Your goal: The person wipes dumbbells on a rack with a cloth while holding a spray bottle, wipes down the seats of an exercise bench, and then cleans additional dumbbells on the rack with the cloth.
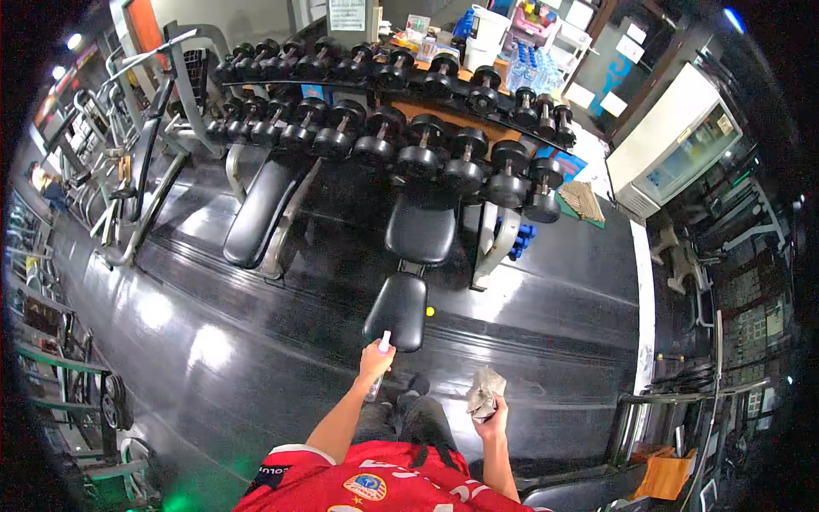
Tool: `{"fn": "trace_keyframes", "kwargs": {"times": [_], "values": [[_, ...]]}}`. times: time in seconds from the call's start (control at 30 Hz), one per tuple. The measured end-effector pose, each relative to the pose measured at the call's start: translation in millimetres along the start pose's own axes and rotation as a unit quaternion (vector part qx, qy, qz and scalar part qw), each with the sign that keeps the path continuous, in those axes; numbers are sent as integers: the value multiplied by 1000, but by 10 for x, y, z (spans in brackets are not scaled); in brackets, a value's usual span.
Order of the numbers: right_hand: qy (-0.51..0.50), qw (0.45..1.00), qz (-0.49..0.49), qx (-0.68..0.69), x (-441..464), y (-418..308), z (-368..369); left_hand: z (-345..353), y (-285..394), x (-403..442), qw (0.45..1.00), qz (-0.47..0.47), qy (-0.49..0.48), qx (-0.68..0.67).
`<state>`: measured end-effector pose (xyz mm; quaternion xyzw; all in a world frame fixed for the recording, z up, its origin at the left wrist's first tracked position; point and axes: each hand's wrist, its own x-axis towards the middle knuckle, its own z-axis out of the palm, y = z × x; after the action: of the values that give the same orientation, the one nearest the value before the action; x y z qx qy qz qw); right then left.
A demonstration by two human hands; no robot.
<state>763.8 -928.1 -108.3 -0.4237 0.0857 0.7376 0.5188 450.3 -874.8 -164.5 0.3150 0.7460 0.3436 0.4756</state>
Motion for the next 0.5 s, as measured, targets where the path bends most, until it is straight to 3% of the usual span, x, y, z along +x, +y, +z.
{"fn": "trace_keyframes", "kwargs": {"times": [0.17,0.37,0.43,0.5], "values": [[4,1000,-7,-1,-99,-31,55,-53,204,-287,999,-22,-4,30],[-19,1000,-13,-21,-62,-98,-49,-22,95,-553,999,40,15,4],[-18,999,-17,-27,-177,-113,-72,-20,79,-650,999,-17,-1,46],[-20,999,-19,-34,-241,-115,-124,13,97,-715,998,-15,5,57]]}}
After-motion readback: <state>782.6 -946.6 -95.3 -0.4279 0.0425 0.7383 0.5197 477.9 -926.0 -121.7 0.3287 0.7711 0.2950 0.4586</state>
